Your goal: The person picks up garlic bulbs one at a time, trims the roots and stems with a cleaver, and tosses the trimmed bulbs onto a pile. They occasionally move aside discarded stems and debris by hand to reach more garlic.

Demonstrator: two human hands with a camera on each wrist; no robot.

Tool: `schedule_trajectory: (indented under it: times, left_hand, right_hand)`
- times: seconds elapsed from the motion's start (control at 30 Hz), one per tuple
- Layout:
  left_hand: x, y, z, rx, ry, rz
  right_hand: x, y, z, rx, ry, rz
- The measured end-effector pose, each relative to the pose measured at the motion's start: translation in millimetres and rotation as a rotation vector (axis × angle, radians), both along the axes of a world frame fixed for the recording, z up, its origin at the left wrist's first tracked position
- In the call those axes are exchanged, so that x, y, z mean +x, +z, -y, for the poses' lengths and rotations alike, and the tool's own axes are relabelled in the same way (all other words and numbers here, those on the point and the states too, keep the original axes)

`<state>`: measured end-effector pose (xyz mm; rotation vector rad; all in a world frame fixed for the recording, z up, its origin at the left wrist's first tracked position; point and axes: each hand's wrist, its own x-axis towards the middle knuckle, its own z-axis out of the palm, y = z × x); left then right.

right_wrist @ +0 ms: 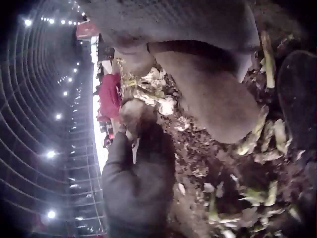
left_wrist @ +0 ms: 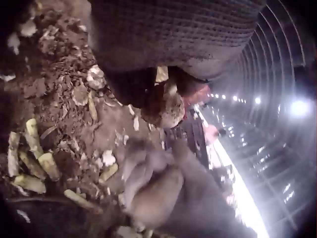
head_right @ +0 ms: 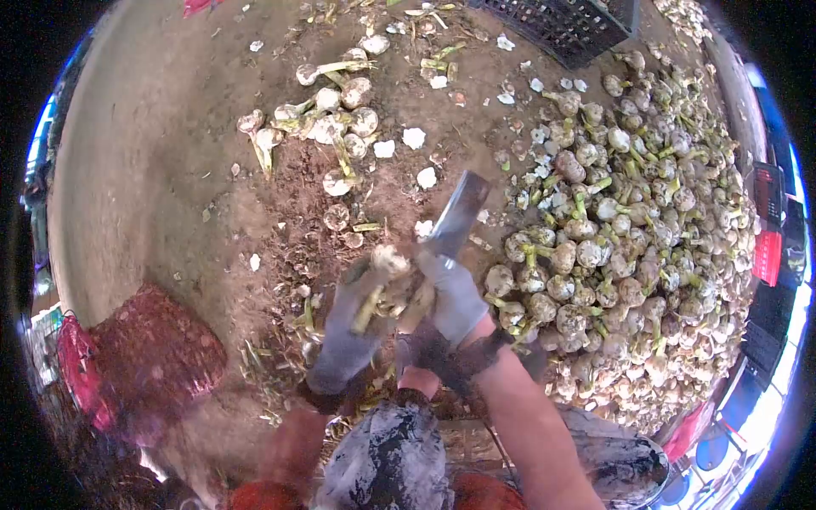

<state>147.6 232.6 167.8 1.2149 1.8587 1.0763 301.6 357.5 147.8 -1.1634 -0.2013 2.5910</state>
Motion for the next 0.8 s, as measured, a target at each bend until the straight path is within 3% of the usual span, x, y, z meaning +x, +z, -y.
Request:
schedule_trajectory:
  times: [0.07,0.1,0.17,0.2,0.37,0.5,0.57,0.67,0.73,0.8]
  left_hand:
    - [-7.4,18.1,4.2,-0.093,-0.191,0.370]
    - [-9.0,19.9,7.3,-0.100,-0.191,0.380]
    - [-15.2,23.8,5.8,-0.188,-0.055,0.579]
    - [-17.7,37.8,-7.4,-0.393,0.118,0.828]
    - [-10.2,14.8,-11.6,-0.382,-0.044,0.734]
    - [-14.9,15.6,-11.4,-0.385,-0.055,0.721]
    - [-13.4,13.2,-9.2,-0.361,-0.041,0.717]
    - [-5.5,0.5,1.2,-0.355,0.106,0.654]
    - [2.5,-4.7,1.6,-0.222,0.315,0.658]
    - [-4.6,0.6,-0.5,-0.301,0.257,0.595]
  right_hand:
    - [5.5,9.4,-9.2,0.066,-0.032,0.020]
    - [8.1,12.6,-9.7,0.130,-0.057,0.032]
    - [6.4,18.1,-10.5,0.183,-0.041,0.072]
    - [3.1,21.4,-9.7,0.280,0.038,0.102]
    - [-16.4,42.0,-6.1,0.563,0.320,0.207]
    - [-18.2,55.2,-20.1,0.465,0.443,0.267]
    - [-17.3,50.9,-16.0,0.537,0.437,0.325]
    - [-14.1,47.6,-8.4,0.566,0.401,0.420]
    - [-8.6,48.9,0.2,0.525,0.375,0.464]
    - [-3.4,54.3,11.9,0.979,0.572,0.661]
